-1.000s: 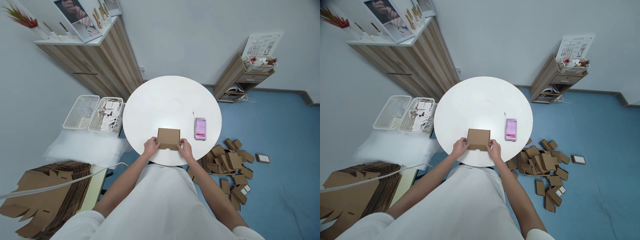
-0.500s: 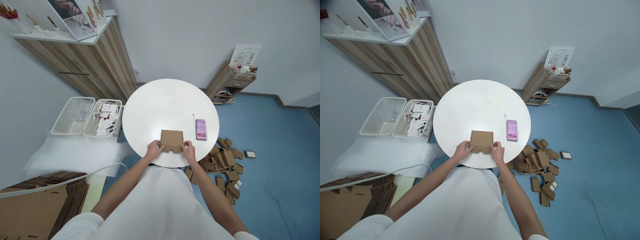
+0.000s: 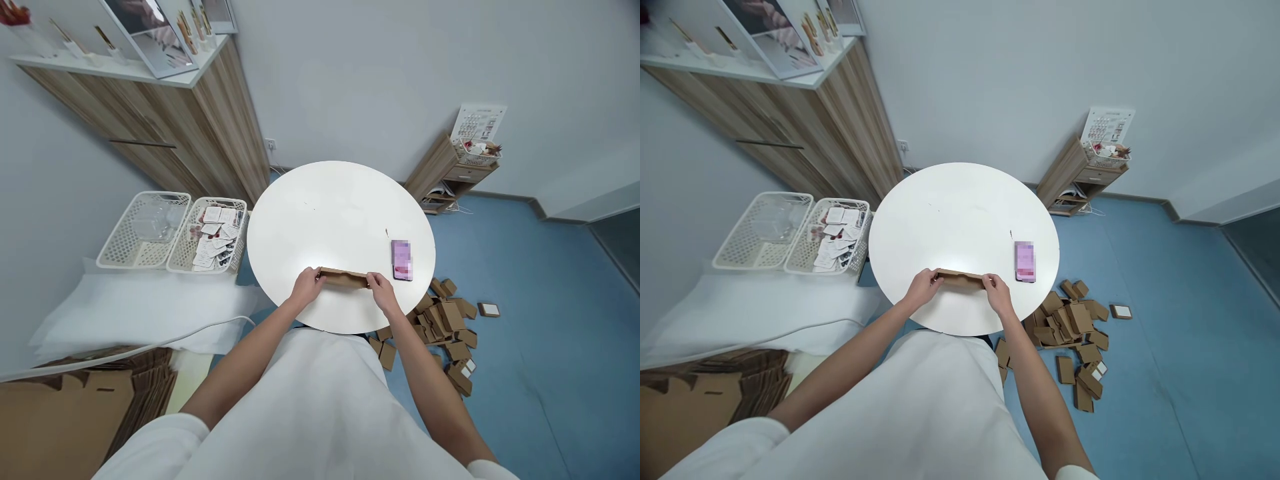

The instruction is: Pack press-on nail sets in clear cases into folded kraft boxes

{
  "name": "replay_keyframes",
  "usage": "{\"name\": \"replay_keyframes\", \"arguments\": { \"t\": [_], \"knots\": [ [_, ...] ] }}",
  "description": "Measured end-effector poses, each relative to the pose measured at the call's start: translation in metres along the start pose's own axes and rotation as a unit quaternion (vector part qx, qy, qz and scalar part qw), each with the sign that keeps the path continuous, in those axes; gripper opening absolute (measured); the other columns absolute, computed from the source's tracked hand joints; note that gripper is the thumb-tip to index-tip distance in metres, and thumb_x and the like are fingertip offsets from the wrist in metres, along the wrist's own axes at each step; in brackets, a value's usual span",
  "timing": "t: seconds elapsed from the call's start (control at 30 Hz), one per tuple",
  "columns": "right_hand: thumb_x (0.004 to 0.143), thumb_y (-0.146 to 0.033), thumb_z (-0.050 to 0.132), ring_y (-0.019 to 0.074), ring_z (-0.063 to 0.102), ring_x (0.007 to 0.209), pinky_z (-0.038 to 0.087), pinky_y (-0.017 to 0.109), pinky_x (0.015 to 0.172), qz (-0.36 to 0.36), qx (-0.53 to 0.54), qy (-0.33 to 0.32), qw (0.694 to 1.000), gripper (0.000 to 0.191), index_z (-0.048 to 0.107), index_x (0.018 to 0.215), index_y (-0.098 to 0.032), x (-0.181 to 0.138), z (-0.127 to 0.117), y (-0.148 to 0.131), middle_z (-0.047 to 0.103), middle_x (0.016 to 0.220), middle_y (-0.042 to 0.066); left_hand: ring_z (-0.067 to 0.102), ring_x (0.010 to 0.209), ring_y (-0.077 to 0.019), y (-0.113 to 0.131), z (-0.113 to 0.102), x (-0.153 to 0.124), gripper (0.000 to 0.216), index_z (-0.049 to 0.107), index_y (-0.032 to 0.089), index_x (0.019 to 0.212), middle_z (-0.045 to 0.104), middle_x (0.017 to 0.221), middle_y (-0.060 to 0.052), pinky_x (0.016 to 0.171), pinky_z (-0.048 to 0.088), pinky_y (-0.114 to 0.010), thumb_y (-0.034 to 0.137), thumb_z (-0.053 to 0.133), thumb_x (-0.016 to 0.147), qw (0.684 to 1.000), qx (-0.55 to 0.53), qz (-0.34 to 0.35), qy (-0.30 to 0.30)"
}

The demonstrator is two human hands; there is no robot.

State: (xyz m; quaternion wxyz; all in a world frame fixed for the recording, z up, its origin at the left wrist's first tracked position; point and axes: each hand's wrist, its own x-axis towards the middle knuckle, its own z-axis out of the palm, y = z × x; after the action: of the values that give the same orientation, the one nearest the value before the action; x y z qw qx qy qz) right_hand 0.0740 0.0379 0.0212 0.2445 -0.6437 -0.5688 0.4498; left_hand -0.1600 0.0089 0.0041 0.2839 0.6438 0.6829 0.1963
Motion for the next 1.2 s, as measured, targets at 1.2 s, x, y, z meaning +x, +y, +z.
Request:
{"name": "replay_keyframes", "arguments": {
  "t": [1.2],
  "knots": [
    [0.082,-0.041,0.037,0.0168,0.058,0.081,0.045,0.034,0.076,-0.044,-0.065,-0.026,0.997,0.039,0.055,0.112,-0.023,0.022,0.003,-0.013,0.062,0.102,0.005,0.053,0.080,-0.0187,-0.010,-0.021,0.031,0.034,0.055,0.020,0.112,0.053,0.084,-0.006,0.073,0.043,-0.031,0.023,0.039,0.082,0.997,-0.036,0.029,-0.067]
  ]
}}
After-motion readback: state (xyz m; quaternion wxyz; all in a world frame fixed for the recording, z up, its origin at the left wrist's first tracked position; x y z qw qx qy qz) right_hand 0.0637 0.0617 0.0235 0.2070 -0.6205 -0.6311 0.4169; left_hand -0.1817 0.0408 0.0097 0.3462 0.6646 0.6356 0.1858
